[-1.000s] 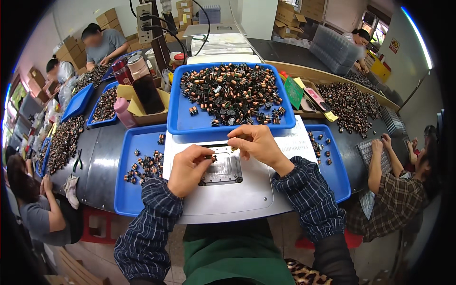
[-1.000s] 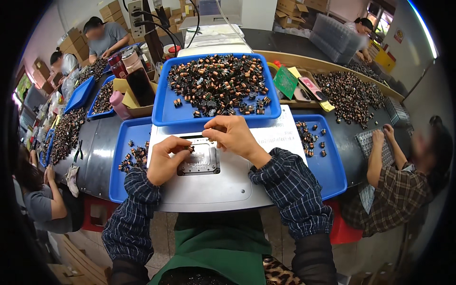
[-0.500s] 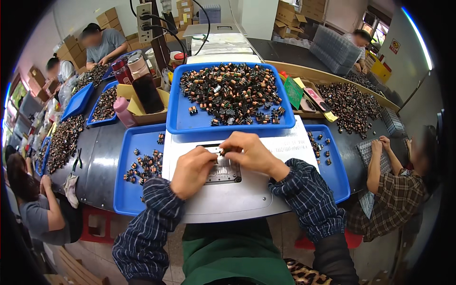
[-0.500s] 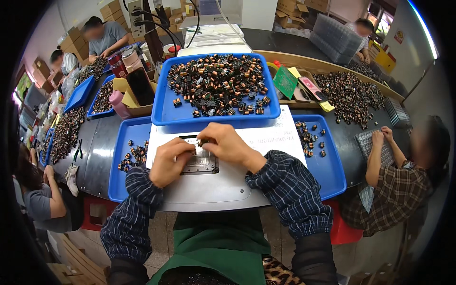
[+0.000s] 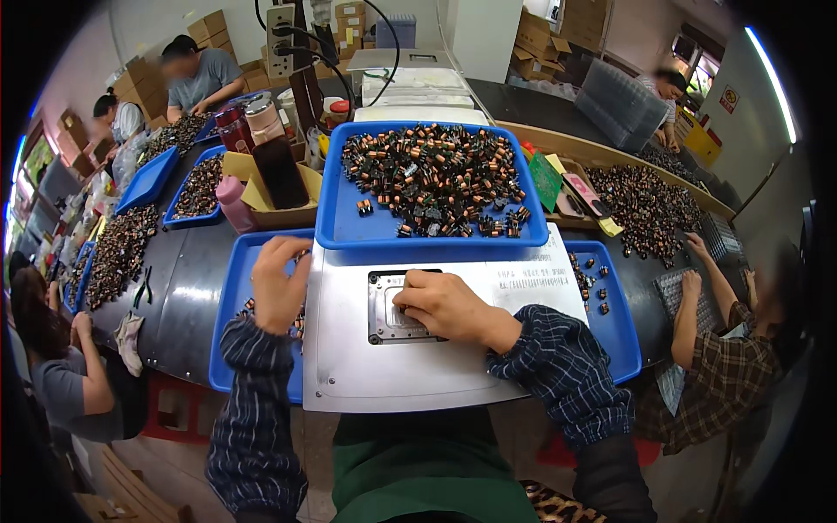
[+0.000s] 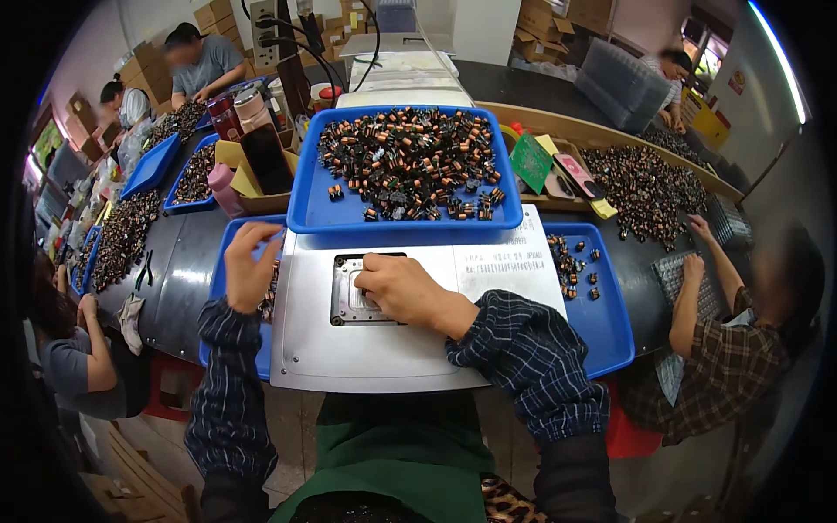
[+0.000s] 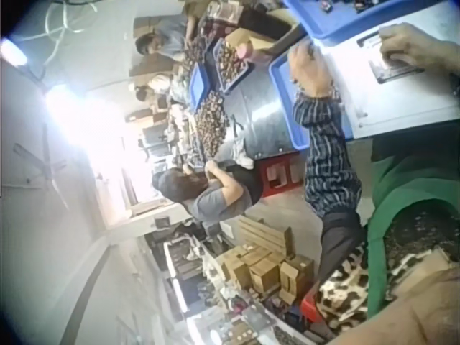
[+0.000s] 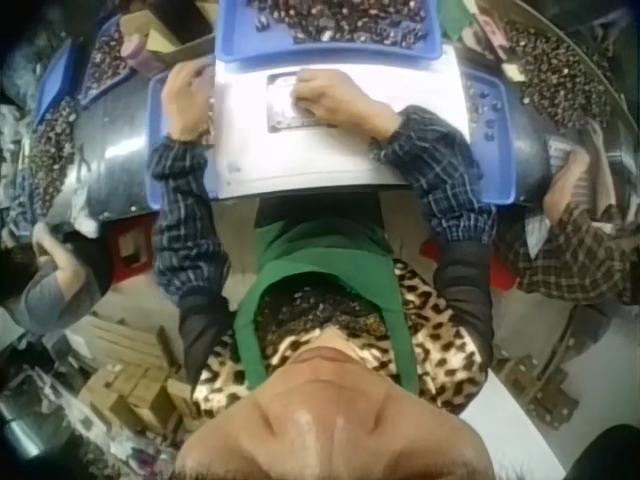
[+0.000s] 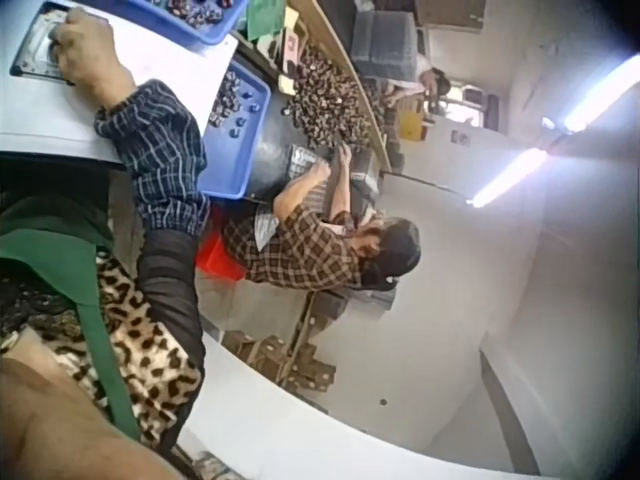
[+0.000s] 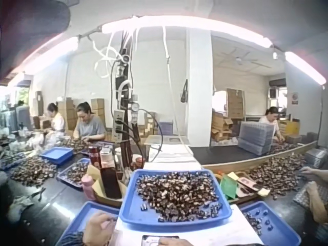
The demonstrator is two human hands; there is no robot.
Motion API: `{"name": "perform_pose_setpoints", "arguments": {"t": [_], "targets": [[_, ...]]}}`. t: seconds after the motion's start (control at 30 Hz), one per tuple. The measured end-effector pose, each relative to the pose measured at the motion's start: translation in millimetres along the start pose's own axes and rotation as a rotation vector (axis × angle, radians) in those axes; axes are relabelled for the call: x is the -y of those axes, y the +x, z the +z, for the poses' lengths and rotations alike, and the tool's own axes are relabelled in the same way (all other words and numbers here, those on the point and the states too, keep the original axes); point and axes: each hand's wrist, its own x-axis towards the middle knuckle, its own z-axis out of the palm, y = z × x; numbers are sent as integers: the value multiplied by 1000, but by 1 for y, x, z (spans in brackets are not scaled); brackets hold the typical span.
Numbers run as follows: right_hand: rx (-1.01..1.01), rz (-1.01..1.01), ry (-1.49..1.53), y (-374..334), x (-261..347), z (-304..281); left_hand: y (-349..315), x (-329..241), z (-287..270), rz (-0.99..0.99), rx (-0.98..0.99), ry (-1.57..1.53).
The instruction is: The person repeatedly takes electronic components from a tray, inserts them into a machine fixture by hand, and places the components into an adjacent tray.
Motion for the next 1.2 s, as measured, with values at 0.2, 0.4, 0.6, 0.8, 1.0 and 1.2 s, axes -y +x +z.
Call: {"name": "perform_pose_setpoints", "arguments": {"t": [0.2,0.4,0.6,0.8,1.0,1.2], "targets": [[-365,492,1053,-1,-33,-51,59,-7,67,17,147,356],[-730,627,819,-40,-89,-97,59,2,88,37,121,153],[-442,732,-358,-35,-95,-90,52,-11,76,-44,99,-115],[-186,830,-585,-26,-91,-88,21,-43,51,-116,64,-397],[-547,787,-165,-34,-104,-91,-18,-66,35,-64,414,-369],[-673,632,50,-45,-113,-89,-20,-74,46,163,499,-202]]}}
